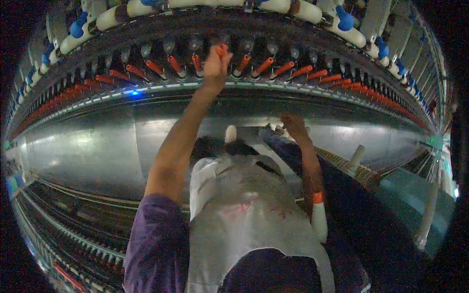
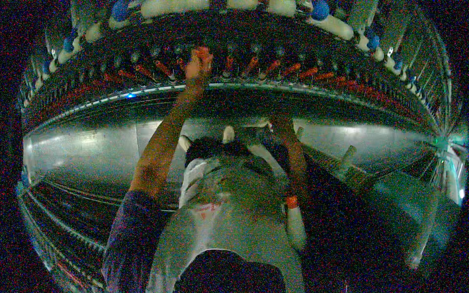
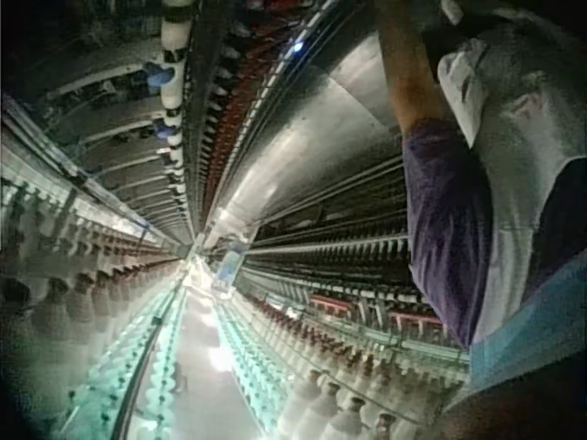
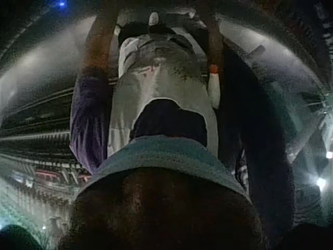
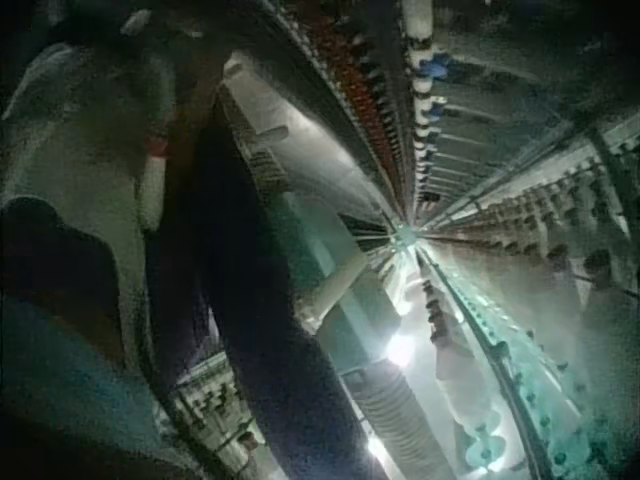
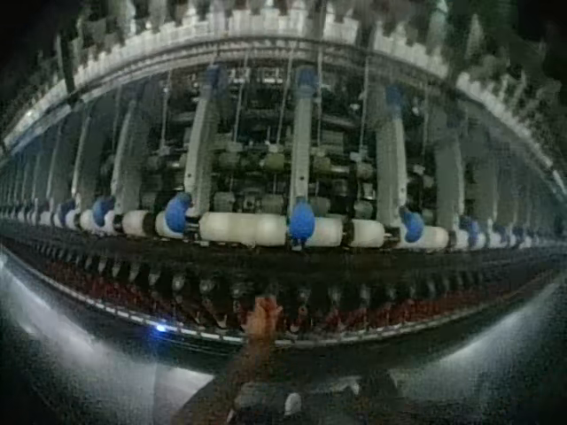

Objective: The person works along a row of spinning textile machines, repeatedly tying broken threads and adjusting spindles. They handle thread spools and machine parts by hand, moving from one spindle to the next to restore operation.

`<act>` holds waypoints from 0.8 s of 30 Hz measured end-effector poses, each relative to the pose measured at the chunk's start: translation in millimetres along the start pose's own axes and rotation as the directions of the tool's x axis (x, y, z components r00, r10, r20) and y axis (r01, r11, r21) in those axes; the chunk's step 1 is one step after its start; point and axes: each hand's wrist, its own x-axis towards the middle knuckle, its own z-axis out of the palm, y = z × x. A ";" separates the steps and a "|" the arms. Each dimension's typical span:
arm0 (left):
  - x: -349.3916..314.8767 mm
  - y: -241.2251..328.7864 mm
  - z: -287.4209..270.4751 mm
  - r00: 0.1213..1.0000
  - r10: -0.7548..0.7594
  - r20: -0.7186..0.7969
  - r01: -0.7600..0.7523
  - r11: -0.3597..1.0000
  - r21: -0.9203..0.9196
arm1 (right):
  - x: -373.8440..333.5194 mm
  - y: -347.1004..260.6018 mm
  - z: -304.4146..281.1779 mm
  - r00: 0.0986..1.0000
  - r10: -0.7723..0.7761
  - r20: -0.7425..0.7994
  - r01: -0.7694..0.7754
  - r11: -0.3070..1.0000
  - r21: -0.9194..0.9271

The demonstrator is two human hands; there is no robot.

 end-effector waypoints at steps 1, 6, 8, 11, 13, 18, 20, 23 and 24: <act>3.0 22.2 -21.2 0.992 0.100 -0.082 -0.107 0.990 -0.091 | -4.5 9.0 -1.9 0.994 0.077 -0.082 -0.052 0.961 0.270; -8.0 106.2 -126.0 0.995 -0.072 -0.063 0.011 0.746 -0.666 | 8.9 -6.9 31.2 0.949 0.228 -0.219 -0.117 0.897 0.427; -10.7 107.6 -144.2 0.963 -0.234 0.133 0.250 0.599 -0.760 | 28.8 -49.2 69.0 0.941 0.303 -0.151 -0.184 0.832 0.524; -23.8 81.0 -158.7 0.837 -0.416 0.356 0.502 0.324 -0.802 | 75.3 -125.5 140.5 0.998 0.041 -0.039 -0.045 0.994 -0.102; -42.0 59.7 -174.6 0.775 -0.512 0.369 0.571 0.318 -0.757 | 100.8 -163.6 178.3 0.978 -0.091 0.187 0.199 0.672 -0.713; -95.1 68.7 -204.5 0.748 -0.435 0.501 0.663 0.455 -0.595 | 112.1 -166.7 216.8 0.815 -0.274 0.510 0.522 -0.034 -0.852; -114.7 96.2 -197.6 0.636 -0.259 0.727 0.654 0.680 -0.330 | 124.2 -142.7 220.4 0.782 -0.298 0.548 0.541 -0.112 -0.833; -136.3 135.8 -174.7 0.675 0.348 0.651 0.329 0.647 -0.687 | 171.6 -107.3 219.1 0.782 -0.316 0.537 0.466 -0.277 -0.841; -138.3 142.4 -168.7 0.566 0.417 0.711 0.362 0.649 -0.669 | 188.8 -98.3 216.7 0.734 -0.445 0.513 0.447 -0.251 -0.858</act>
